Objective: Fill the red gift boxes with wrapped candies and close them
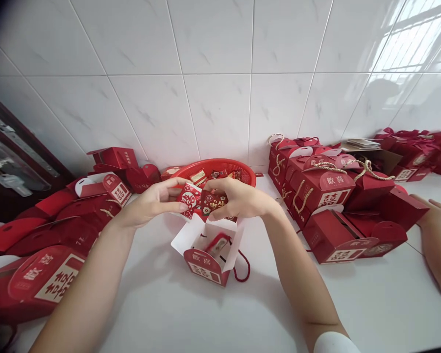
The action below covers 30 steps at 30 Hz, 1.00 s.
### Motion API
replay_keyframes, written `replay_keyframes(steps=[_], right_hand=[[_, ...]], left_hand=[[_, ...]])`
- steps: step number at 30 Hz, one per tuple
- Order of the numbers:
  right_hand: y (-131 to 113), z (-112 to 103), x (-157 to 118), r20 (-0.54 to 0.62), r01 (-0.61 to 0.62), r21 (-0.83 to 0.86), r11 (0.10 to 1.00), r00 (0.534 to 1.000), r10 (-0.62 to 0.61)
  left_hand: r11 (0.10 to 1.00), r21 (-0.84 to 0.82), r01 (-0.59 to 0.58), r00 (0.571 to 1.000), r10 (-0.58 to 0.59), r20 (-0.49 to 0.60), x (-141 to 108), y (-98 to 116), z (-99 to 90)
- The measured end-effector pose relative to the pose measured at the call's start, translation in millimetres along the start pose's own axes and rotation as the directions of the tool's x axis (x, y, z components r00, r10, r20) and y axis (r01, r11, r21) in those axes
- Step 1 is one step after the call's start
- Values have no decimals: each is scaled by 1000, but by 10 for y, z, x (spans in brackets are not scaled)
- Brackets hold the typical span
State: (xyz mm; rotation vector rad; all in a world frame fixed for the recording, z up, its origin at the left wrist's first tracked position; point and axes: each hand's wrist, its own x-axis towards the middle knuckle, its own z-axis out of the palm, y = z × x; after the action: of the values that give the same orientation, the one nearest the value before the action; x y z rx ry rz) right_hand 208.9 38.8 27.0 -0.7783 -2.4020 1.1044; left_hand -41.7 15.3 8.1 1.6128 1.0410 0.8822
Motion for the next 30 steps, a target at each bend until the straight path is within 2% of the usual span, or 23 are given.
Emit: replay_keyframes(steps=[5, 7, 8, 9, 11, 12, 13, 18, 21, 25, 27, 30], right_hand=[[-10, 34, -14, 14, 47, -93, 995, 999, -46], [-29, 33, -24, 35, 74, -131, 989, 997, -70], [-37, 36, -24, 49, 84, -141, 986, 996, -78], [-44, 44, -19, 61, 90, -151, 984, 995, -82], [-53, 74, 5, 78, 81, -181, 980, 995, -68], [-56, 97, 24, 88, 63, -206, 977, 995, -46], [-59, 125, 44, 104, 41, -231, 972, 994, -17], [-80, 281, 122, 271, -27, -333, 942, 955, 124], [-108, 340, 108, 258, -40, -436, 899, 951, 168], [-161, 341, 49, 236, -5, -419, 908, 965, 114], [-170, 307, 27, 221, 7, -380, 925, 972, 84], [-141, 208, 0, 197, 55, -275, 960, 980, 0]], left_hand=[[985, 170, 23, 997, -35, 65, -42, -13, 1], [951, 307, 21, 983, -76, 168, -81, 12, -6], [931, 365, 7, 958, -111, 264, -104, 32, -6], [916, 401, -15, 914, -150, 376, -130, 57, -2], [902, 426, -69, 807, -200, 555, -183, 112, 10], [899, 428, -97, 776, -201, 598, -208, 138, 16], [894, 432, -120, 765, -194, 614, -231, 162, 21], [861, 480, -166, 781, -182, 597, -313, 227, -13], [849, 501, -169, 801, -178, 572, -330, 236, -52], [834, 514, -200, 826, -139, 546, -313, 237, -50], [834, 506, -219, 861, -79, 502, -296, 232, -20], [847, 494, -195, 930, 0, 367, -269, 210, 37]])
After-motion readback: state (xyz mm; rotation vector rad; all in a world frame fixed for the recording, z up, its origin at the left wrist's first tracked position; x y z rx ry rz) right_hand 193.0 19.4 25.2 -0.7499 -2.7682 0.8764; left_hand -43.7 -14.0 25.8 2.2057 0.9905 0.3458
